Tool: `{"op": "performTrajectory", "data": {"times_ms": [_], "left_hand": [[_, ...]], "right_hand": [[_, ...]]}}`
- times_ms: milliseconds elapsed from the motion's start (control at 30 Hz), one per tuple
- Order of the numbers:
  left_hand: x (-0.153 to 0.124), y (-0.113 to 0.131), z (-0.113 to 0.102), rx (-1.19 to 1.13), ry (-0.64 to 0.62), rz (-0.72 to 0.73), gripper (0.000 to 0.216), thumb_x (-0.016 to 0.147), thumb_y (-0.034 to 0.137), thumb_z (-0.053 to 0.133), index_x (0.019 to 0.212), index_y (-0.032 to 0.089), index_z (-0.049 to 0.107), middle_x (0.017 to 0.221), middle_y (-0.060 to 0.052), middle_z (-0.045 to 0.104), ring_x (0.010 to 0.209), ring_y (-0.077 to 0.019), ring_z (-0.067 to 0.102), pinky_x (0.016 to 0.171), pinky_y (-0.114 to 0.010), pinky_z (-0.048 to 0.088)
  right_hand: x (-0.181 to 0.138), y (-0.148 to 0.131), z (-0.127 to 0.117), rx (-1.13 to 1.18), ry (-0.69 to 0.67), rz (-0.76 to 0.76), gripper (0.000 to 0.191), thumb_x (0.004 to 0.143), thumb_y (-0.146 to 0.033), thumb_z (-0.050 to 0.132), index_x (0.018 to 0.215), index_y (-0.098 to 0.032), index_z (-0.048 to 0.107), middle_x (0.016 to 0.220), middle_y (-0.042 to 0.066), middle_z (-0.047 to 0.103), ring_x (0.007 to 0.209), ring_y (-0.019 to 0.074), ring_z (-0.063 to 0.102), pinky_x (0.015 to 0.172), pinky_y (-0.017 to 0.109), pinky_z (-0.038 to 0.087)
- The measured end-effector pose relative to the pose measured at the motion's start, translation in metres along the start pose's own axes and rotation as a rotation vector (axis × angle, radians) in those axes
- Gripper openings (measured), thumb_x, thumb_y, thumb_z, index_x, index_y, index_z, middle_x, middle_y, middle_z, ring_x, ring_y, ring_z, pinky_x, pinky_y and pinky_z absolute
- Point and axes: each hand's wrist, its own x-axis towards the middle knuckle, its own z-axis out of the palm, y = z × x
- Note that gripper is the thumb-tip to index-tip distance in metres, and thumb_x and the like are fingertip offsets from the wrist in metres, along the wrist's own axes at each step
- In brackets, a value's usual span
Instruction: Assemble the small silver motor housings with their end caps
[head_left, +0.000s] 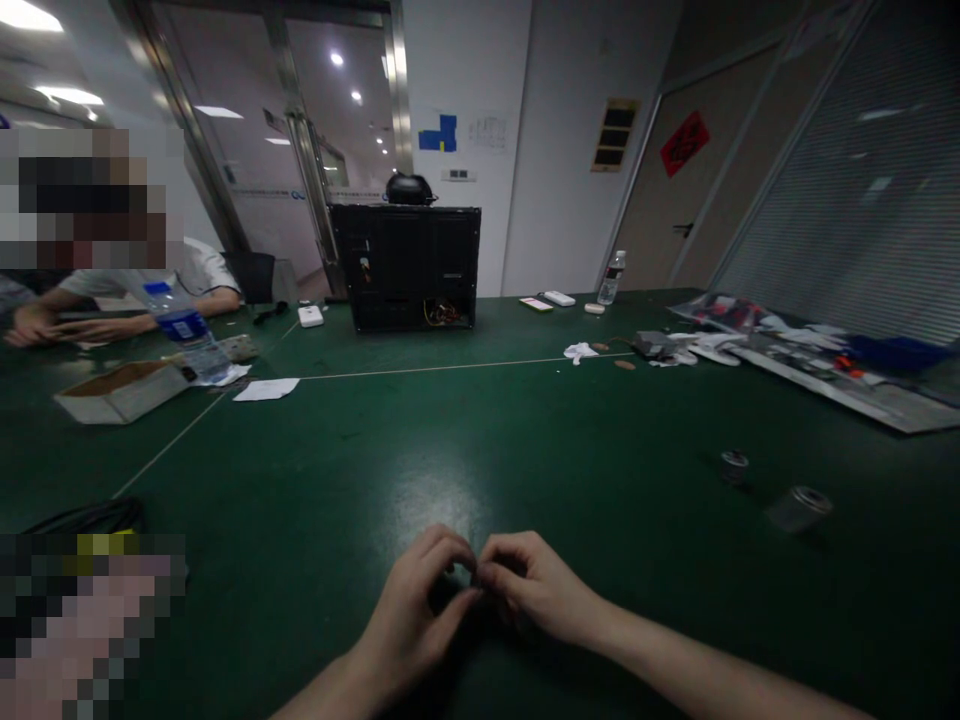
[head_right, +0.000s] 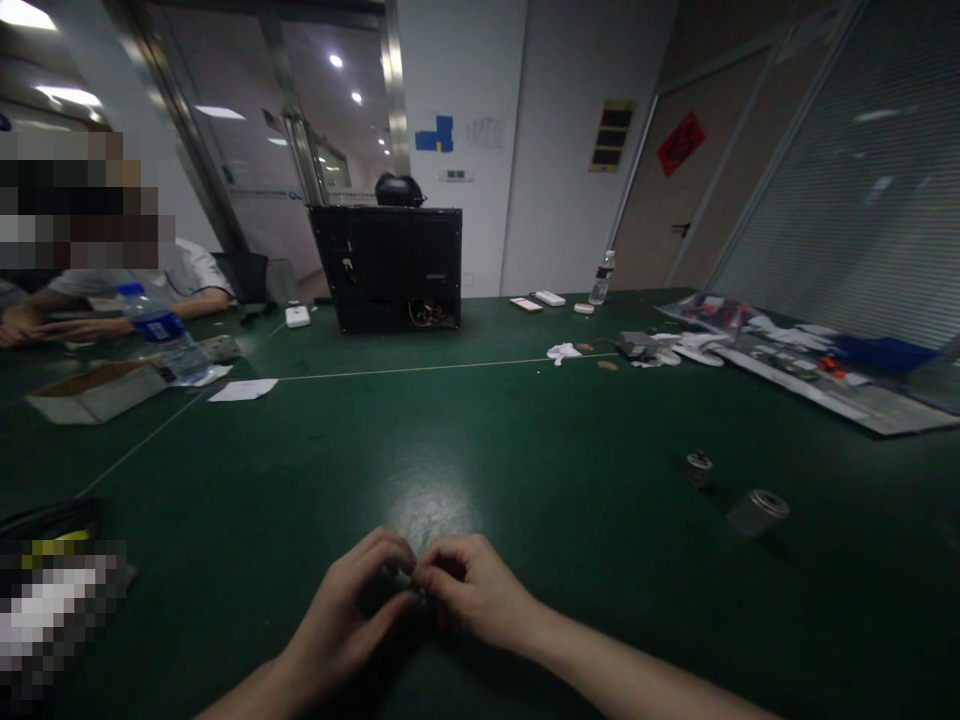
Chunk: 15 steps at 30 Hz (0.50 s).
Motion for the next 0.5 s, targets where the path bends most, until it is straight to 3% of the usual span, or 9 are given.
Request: {"op": "performTrajectory", "data": {"times_ms": [267,500], "left_hand": [[0.0011,0.0027,-0.0026,-0.011,0.004,-0.001,0.004,0.084,0.015,0.057,0.085,0.017,0.060,0.086,-0.006,0.061,0.080,-0.0202,0.059,0.071,-0.031,0.046],[0.0001,-0.0017,-0.0021,0.010,-0.012,0.011,0.012,0.087,0.012,0.051,0.092,0.017,0.060,0.090,-0.007,0.062,0.083,-0.0200,0.060,0.073,-0.031,0.047]], "right_hand": [[-0.0009,-0.0037,-0.0007,-0.067,-0.008,-0.025,0.051,0.081,-0.064,0.052,0.072,-0.014,0.054,0.048,-0.006,0.047,0.038,0.0059,0.044,0.038,0.016,0.032],[0.0001,-0.0029,-0.0020,-0.048,-0.010,-0.023,0.048,0.083,-0.062,0.051,0.075,-0.015,0.052,0.053,-0.004,0.051,0.041,0.0066,0.048,0.040,0.017,0.035]]}}
